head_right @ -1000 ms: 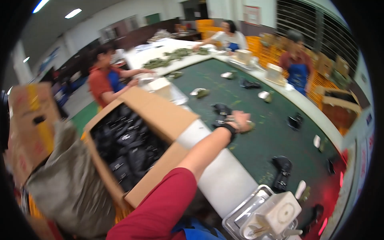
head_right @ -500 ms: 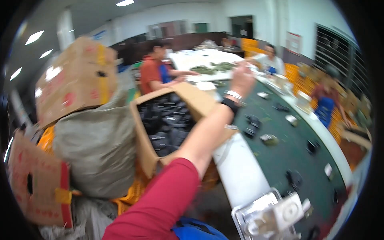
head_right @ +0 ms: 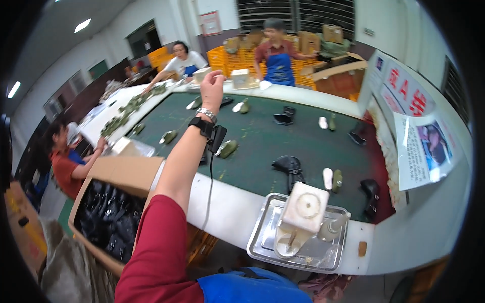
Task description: Applying glue to the interior and exterior of black boots using a brush and a glue container on a factory assembly line.
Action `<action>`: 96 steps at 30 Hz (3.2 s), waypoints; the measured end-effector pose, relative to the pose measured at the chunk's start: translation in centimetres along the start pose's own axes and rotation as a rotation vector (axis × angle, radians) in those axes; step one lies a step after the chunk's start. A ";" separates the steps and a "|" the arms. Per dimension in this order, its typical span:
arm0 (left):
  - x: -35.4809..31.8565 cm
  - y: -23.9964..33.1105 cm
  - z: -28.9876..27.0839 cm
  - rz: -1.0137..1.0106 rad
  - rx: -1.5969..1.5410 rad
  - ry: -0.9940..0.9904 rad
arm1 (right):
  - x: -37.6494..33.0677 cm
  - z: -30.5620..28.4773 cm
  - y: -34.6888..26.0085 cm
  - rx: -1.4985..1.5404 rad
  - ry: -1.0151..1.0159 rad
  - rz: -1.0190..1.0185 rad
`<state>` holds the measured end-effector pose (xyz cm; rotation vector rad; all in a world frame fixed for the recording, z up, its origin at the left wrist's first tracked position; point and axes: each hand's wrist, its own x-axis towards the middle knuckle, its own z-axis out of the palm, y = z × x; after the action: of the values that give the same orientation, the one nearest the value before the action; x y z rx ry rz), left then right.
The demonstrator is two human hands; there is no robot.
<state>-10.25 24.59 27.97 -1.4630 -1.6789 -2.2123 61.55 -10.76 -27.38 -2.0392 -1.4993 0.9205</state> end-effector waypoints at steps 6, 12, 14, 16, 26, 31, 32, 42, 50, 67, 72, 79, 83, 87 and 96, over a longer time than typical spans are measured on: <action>-4.9 11.3 3.2 -0.236 -0.769 -0.300 | -5.9 -6.0 -12.6 0.558 0.021 0.289; -12.4 18.8 2.5 -0.138 -0.944 -0.519 | -9.1 -17.6 -34.5 0.580 0.096 -0.262; -15.1 20.3 2.3 -0.068 -0.873 -0.561 | -9.5 -18.0 -40.6 0.617 0.022 -0.436; -18.2 21.6 2.0 0.013 -0.730 -0.588 | -9.3 -16.4 -46.7 0.674 -0.177 -0.550; -27.0 23.1 -1.7 0.256 -0.376 -0.442 | -9.9 -4.0 -56.6 0.911 -1.207 -0.657; -27.9 20.4 -4.3 0.562 0.179 -0.300 | -10.7 -0.5 -55.5 0.860 -1.362 -0.655; -28.1 19.9 -4.9 0.558 0.197 -0.262 | -11.0 -0.1 -55.5 0.832 -1.395 -0.634; -29.8 16.1 -8.6 0.594 0.653 -0.307 | -8.9 1.5 -53.2 0.498 -1.215 -0.820; -32.6 12.9 -6.5 0.562 0.715 -0.513 | -3.0 -6.9 -53.7 0.774 -0.790 -0.699; -44.6 18.5 5.1 -0.924 -0.839 -1.127 | 0.1 -13.6 -54.0 1.107 -0.293 -0.837; -44.6 19.0 5.0 -0.904 -0.731 -1.089 | -0.4 -14.4 -54.1 0.512 0.401 -1.325; -44.0 18.4 4.5 -0.752 -0.679 -1.246 | -2.3 -14.6 -54.8 0.494 0.441 -1.607; -44.5 17.2 4.4 -0.743 -0.827 -1.265 | -3.7 -14.5 -54.7 0.349 0.340 -1.591; -45.2 16.3 4.4 -0.836 -0.862 -1.258 | -3.8 -12.8 -54.4 -0.018 0.312 -1.608; -45.1 14.4 1.2 -0.903 -0.599 -1.324 | -1.2 -10.3 -53.4 -0.189 0.408 -1.482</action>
<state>23.26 -3.07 9.16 -3.4214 -2.3795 -2.2512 33.96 5.07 16.74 -0.6141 -2.1806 -0.2330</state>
